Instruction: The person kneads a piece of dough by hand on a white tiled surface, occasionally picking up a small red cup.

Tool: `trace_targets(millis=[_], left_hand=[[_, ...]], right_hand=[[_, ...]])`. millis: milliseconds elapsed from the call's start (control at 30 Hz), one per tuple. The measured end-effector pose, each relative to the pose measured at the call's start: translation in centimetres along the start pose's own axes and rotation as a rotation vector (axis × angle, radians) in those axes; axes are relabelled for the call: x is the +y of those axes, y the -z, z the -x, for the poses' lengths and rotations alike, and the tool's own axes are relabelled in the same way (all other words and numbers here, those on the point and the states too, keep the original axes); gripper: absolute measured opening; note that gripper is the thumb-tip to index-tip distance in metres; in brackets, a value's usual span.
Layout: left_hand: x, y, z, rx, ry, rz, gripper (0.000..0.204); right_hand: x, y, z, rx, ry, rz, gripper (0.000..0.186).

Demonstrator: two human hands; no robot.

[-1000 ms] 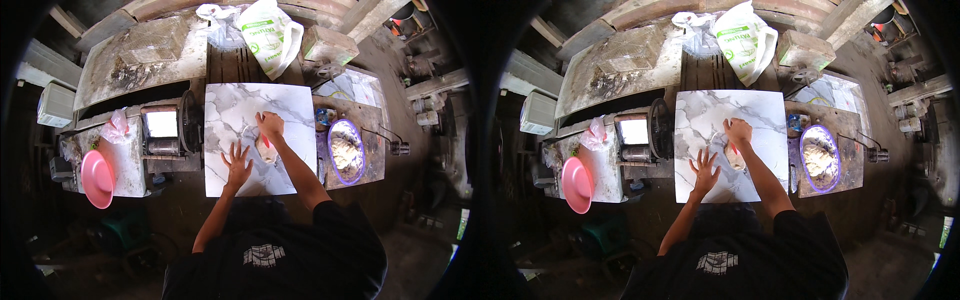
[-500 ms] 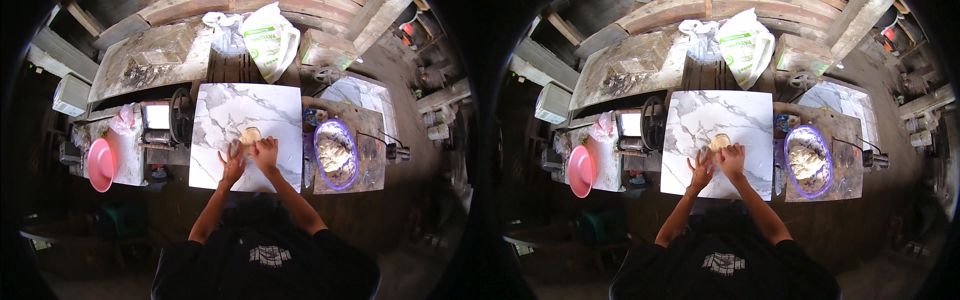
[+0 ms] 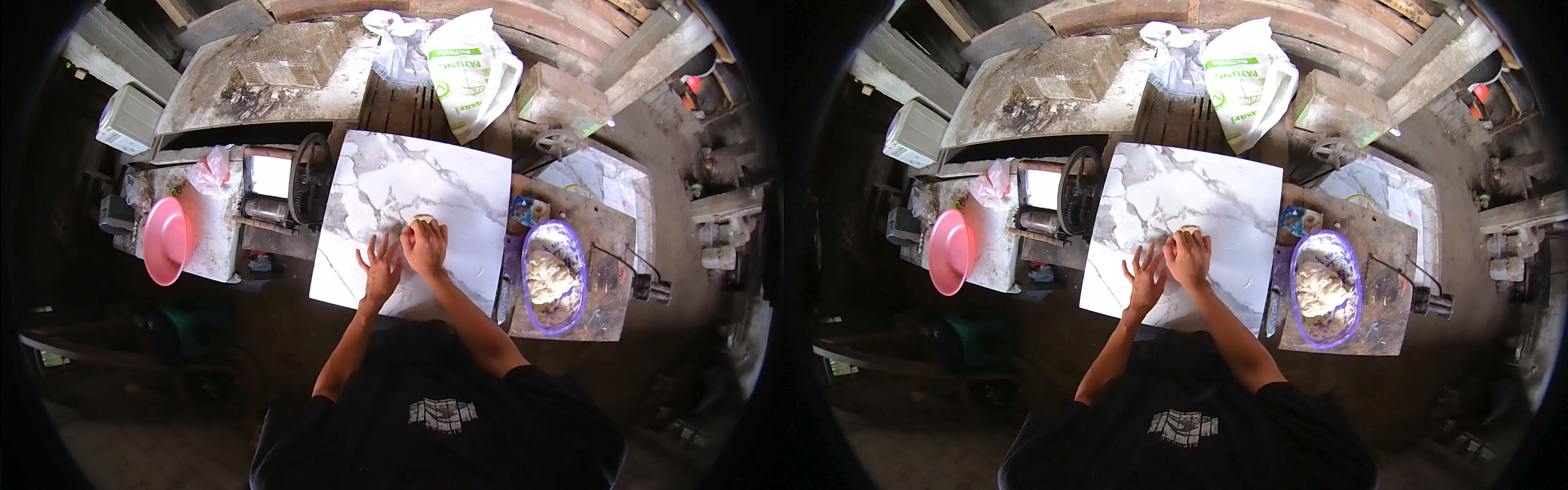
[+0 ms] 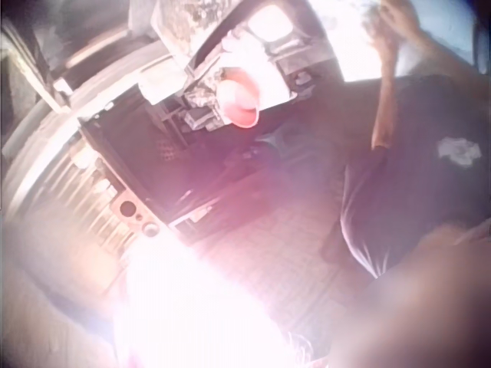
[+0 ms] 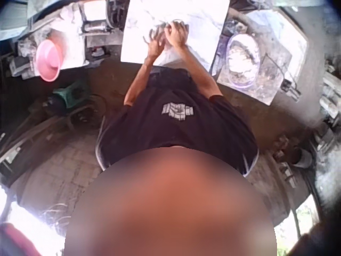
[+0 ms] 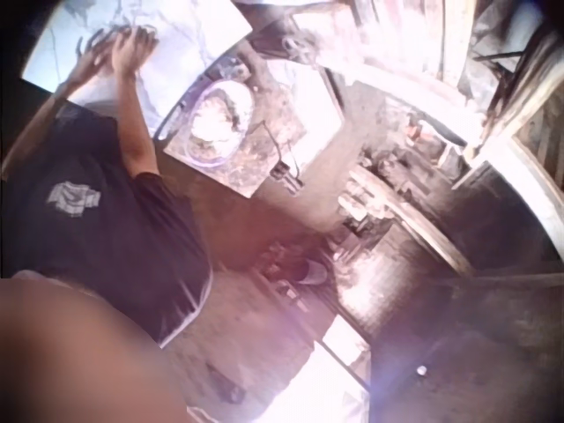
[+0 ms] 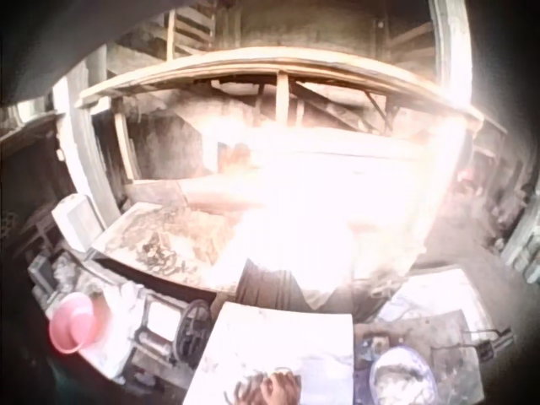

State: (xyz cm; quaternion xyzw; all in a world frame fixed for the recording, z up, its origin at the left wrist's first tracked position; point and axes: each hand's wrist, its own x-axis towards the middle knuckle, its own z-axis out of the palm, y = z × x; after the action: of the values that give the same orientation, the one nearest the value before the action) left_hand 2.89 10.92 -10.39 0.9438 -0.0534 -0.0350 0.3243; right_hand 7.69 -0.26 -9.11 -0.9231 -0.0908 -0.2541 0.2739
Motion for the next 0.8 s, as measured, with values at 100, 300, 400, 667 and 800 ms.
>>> trace_targets(millis=[100, 300, 400, 667, 800], left_hand=[[0.6, -1.0, -0.2, 0.045, -0.024, 0.028, 0.044], [1.1, -2.2, -0.2, 0.05, -0.101, -0.003, 0.044], [1.7, -1.8, 0.1, 0.015, -0.1, 0.007, 0.043], [2.3, -3.1, -1.2, 0.0, -0.265, -0.085, 0.052], [0.5, -3.8, -2.2, 0.021, -0.301, -0.139, 0.057]], right_hand=[[0.2, 0.5, -0.2, 0.023, -0.019, 0.033, 0.012], [0.7, 0.6, -1.0, -0.133, -0.093, 0.196, 0.016], [0.2, 0.6, -3.6, -0.453, -0.228, 0.344, 0.026], [4.0, -1.9, -6.3, -0.496, -0.4, 0.261, 0.029], [4.9, -0.3, -5.6, -0.423, -0.496, -0.02, 0.026]])
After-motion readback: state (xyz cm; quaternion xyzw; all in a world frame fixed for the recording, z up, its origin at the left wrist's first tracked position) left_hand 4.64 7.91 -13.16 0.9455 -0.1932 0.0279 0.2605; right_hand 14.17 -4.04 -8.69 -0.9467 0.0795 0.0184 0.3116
